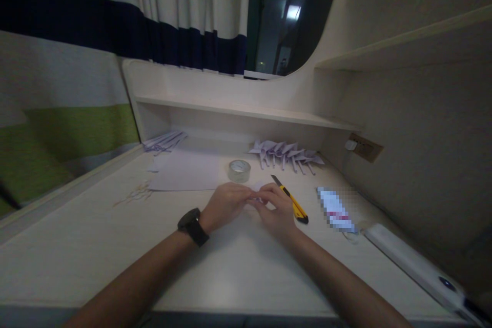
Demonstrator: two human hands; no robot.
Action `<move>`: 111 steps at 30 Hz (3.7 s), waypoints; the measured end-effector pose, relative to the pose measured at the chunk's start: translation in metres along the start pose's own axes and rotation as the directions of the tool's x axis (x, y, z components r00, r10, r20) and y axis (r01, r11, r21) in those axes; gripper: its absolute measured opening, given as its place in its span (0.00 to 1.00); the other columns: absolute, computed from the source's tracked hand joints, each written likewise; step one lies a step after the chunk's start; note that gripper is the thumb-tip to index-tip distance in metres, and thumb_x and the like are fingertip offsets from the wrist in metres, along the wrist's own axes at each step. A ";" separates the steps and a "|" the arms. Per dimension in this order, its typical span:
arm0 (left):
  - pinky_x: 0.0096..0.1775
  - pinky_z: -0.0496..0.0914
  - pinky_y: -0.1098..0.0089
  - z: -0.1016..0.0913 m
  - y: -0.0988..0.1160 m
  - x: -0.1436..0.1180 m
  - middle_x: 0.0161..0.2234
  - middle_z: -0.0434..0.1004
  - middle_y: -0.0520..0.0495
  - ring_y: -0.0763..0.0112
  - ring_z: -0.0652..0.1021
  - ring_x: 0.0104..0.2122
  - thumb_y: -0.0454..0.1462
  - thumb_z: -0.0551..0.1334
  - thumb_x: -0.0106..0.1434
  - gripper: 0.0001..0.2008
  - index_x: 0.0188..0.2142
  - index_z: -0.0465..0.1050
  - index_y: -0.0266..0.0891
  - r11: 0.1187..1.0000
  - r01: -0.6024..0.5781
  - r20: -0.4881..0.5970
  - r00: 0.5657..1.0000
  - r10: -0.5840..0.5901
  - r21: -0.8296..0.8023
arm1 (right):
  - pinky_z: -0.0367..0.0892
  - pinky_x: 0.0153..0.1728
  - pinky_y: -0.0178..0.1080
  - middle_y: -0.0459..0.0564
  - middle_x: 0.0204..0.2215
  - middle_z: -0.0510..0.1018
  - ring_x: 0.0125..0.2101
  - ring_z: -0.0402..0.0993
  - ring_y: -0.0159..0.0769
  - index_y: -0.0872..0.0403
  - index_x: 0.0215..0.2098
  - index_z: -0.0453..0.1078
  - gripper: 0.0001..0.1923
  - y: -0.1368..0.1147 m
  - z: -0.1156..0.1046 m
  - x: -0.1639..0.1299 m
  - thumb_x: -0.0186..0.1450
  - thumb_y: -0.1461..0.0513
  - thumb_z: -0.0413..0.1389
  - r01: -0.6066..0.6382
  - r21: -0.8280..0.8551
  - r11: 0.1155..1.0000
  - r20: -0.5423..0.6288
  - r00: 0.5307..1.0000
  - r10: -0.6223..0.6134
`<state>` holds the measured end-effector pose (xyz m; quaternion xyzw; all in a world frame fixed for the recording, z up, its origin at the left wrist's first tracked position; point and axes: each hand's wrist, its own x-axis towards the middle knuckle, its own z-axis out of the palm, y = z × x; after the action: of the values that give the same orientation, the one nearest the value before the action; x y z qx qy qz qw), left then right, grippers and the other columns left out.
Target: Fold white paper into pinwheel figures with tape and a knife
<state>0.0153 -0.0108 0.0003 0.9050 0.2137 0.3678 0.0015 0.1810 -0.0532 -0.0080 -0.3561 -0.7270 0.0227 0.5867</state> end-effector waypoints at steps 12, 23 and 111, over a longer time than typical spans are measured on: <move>0.42 0.68 0.66 0.003 -0.001 -0.002 0.38 0.79 0.47 0.66 0.77 0.39 0.34 0.56 0.65 0.10 0.44 0.73 0.40 1.000 0.003 -0.007 1.000 -0.003 -0.023 | 0.68 0.26 0.35 0.48 0.29 0.72 0.28 0.69 0.33 0.49 0.34 0.76 0.05 0.001 -0.001 0.000 0.59 0.64 0.60 0.014 0.035 0.999 0.021 1.000 -0.014; 0.40 0.69 0.65 0.007 0.000 -0.003 0.38 0.79 0.45 0.65 0.78 0.37 0.36 0.55 0.66 0.10 0.44 0.72 0.38 0.999 -0.026 -0.045 0.999 0.027 0.036 | 0.69 0.31 0.37 0.48 0.28 0.75 0.30 0.72 0.34 0.51 0.30 0.75 0.02 0.002 -0.002 0.001 0.59 0.64 0.60 0.013 0.002 1.000 -0.015 1.000 -0.013; 0.33 0.61 0.63 -0.007 0.005 0.001 0.23 0.75 0.45 0.63 0.75 0.29 0.28 0.59 0.48 0.07 0.23 0.74 0.39 0.945 -0.056 0.343 0.937 -0.062 0.322 | 0.52 0.24 0.31 0.47 0.22 0.75 0.21 0.65 0.27 0.57 0.22 0.70 0.09 0.021 -0.013 0.005 0.59 0.68 0.52 0.130 -0.359 0.924 0.707 0.684 0.179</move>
<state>0.0129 -0.0167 0.0070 0.9430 0.2696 0.1611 -0.1103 0.2024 -0.0399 -0.0094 -0.4341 -0.8846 0.0287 0.1682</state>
